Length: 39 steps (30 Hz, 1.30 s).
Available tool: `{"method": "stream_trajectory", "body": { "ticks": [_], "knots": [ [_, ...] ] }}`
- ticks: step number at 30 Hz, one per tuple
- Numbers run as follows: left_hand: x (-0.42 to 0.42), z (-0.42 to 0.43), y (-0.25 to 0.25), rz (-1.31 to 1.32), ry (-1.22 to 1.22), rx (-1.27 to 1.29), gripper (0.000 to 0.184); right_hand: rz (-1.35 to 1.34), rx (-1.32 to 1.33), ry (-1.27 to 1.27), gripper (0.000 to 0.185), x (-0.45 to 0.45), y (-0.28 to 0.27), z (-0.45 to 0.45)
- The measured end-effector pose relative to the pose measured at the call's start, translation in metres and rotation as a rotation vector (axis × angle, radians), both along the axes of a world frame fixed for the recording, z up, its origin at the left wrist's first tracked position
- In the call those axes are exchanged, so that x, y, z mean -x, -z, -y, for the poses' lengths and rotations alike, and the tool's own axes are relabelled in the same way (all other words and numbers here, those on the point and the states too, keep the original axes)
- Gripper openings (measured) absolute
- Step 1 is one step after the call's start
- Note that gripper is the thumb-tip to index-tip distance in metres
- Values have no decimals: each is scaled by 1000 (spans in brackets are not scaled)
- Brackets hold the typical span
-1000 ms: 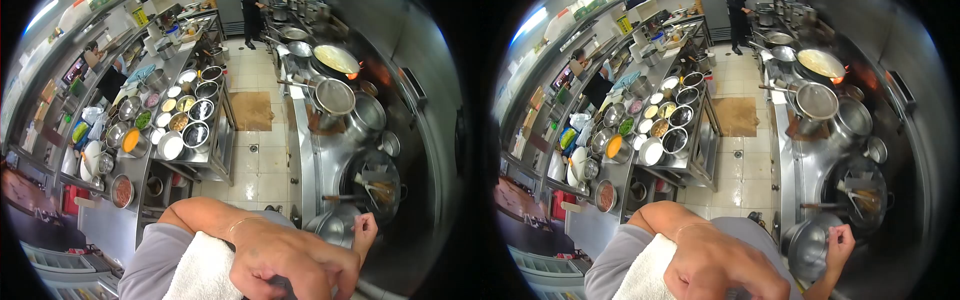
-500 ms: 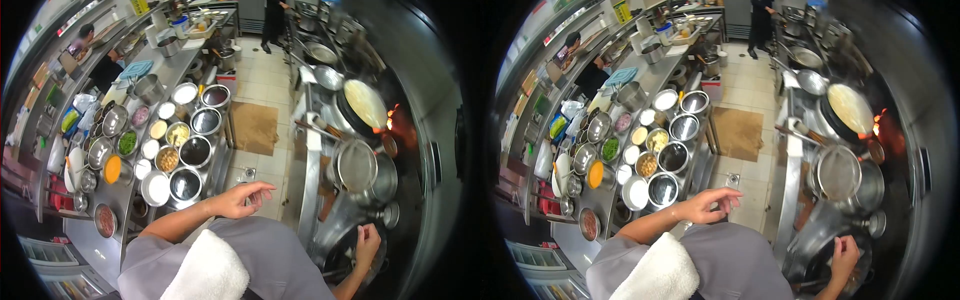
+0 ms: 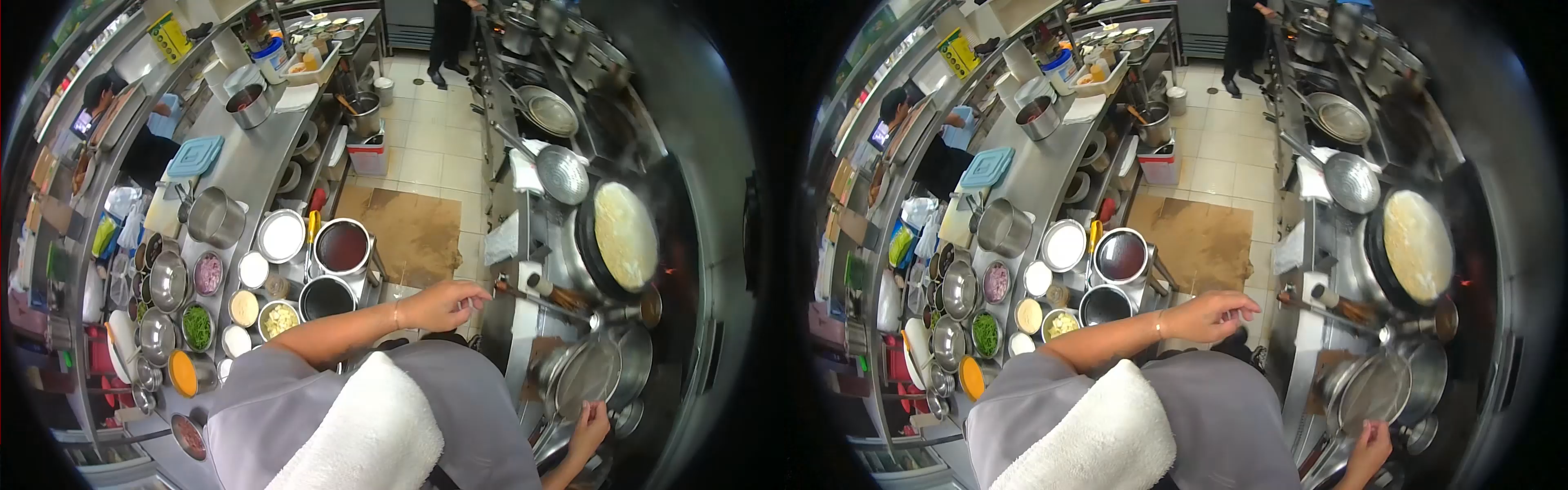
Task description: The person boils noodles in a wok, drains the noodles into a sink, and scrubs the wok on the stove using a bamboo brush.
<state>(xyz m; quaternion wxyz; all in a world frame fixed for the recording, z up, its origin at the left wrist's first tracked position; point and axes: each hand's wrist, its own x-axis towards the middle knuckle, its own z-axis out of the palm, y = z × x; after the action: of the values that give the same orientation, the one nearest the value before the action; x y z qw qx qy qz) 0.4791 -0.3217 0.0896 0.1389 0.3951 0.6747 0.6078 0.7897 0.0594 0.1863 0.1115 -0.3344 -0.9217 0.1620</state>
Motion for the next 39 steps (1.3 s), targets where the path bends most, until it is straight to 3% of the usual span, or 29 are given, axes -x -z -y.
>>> {"method": "stream_trajectory", "body": {
  "ticks": [5, 9, 12, 13, 15, 16, 17, 19, 22, 24, 25, 26, 27, 28, 29, 31, 32, 34, 35, 38, 39],
  "knots": [
    [97, -34, 17, -80, 48, 68, 40, -5, -2, 15, 20, 83, 11, -20],
    [222, -14, -17, -139, -187, 228, 39, -238, 88, -210, 20, 242, 42, -71],
    [300, 37, -43, -222, -587, 220, 38, -384, 552, -378, 24, 329, 59, -90],
    [328, 63, -57, -248, -710, 221, 38, -313, 640, -285, 20, 363, 72, -95],
    [374, 120, -94, -337, -1000, 231, 36, 0, -514, -589, 17, 397, 79, -87],
    [397, 152, -105, -252, -1151, 184, 36, 38, -430, -555, 15, 418, 79, -77],
    [420, 193, -124, -431, -1336, 321, 35, 35, -434, -562, 15, 438, 79, -68],
    [488, 287, -143, -583, -1639, 302, 37, 73, 190, -354, 14, 484, 78, -50],
    [572, 424, -177, -592, -2074, 339, 44, 230, -121, -505, 13, 520, 99, -75],
    [624, 477, -189, -513, -2253, 348, 46, 409, -22, -537, 19, 475, 149, -143],
    [650, 492, -193, -462, -2347, 383, 46, 502, 102, -418, 20, 451, 170, -169],
    [704, 508, -176, -513, -2073, 1065, 36, 618, 271, -182, 20, 410, 176, -146],
    [759, 523, -159, -721, -1689, 1587, 27, 692, 453, 56, 20, 369, 186, -120],
    [793, 607, -150, -547, -1555, 1702, 30, 754, 635, 259, 20, 340, 199, -88],
    [760, 631, -149, -456, -1570, 1734, 30, 770, 752, 332, 21, 353, 214, -94],
    [921, 567, -90, -576, -1407, 1508, 29, 823, 1079, 717, 21, 253, 222, 29],
    [946, 562, -77, -562, -1422, 1459, 28, 774, 1158, 801, 22, 259, 234, 47],
    [987, 530, -50, -509, -1429, 1374, 28, 631, 1233, 1002, 22, 276, 242, 106],
    [988, 525, -47, -478, -1441, 1358, 27, 652, 1215, 1086, 37, 315, 234, 111],
    [1008, 492, -41, -419, -1431, 1306, 26, 442, 1198, 1311, 47, 335, 286, 139],
    [1007, 486, -40, -403, -1434, 1293, 25, 229, 1206, 1408, 47, 342, 303, 151]
  ]
}}
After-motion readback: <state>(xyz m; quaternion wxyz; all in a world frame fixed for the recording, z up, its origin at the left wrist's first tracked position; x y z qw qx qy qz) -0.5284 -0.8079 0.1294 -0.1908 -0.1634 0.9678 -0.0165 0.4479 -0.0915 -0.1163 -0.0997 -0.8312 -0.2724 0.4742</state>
